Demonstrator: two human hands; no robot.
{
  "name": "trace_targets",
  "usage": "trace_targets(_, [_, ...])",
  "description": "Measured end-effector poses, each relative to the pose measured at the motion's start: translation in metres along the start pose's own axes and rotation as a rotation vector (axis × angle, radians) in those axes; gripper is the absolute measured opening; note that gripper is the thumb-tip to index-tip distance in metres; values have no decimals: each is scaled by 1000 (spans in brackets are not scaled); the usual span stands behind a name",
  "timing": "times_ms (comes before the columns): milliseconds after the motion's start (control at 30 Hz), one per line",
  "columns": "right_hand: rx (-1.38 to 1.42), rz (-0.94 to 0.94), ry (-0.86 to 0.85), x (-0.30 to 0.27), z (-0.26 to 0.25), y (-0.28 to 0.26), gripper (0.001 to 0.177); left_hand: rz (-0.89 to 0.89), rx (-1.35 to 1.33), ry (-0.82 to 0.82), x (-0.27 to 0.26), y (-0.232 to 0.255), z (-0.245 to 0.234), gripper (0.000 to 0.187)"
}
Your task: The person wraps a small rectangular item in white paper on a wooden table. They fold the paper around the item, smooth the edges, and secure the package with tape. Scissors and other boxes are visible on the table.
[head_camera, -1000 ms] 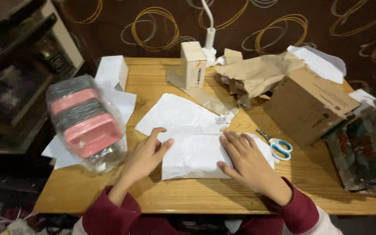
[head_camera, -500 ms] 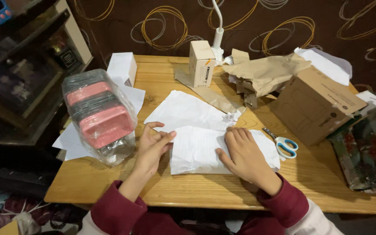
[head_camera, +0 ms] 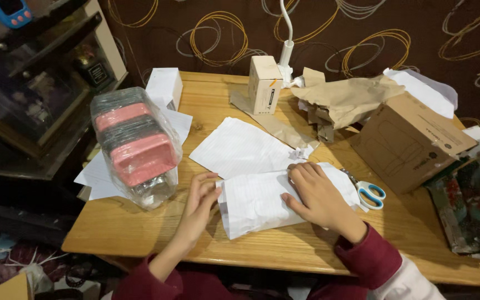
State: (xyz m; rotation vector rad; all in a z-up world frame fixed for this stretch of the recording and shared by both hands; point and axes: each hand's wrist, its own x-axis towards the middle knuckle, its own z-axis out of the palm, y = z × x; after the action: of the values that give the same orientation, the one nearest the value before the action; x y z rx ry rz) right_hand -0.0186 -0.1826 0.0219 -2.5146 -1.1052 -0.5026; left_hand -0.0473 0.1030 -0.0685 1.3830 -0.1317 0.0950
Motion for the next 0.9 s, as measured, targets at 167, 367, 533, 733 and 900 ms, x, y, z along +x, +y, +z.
trace_targets(167, [-7,-6,-50,7,4,0,38,12,12,-10,-13,13,1,48])
trace_targets(367, [-32,-69,-11,15,19,-10,44,209,418,143,-32,45,7,57])
trace_targets(533, [-25,-32,-20,16,23,-17,44,633,1188,251,-53,76,27,63])
trace_targets(733, [-23,-1,-1,10,25,-20,48,703,1292,-164,-42,60,81,79])
trace_targets(900, [-11,7,4,6,25,-20,36,696,1341,-155,-30,42,88,78])
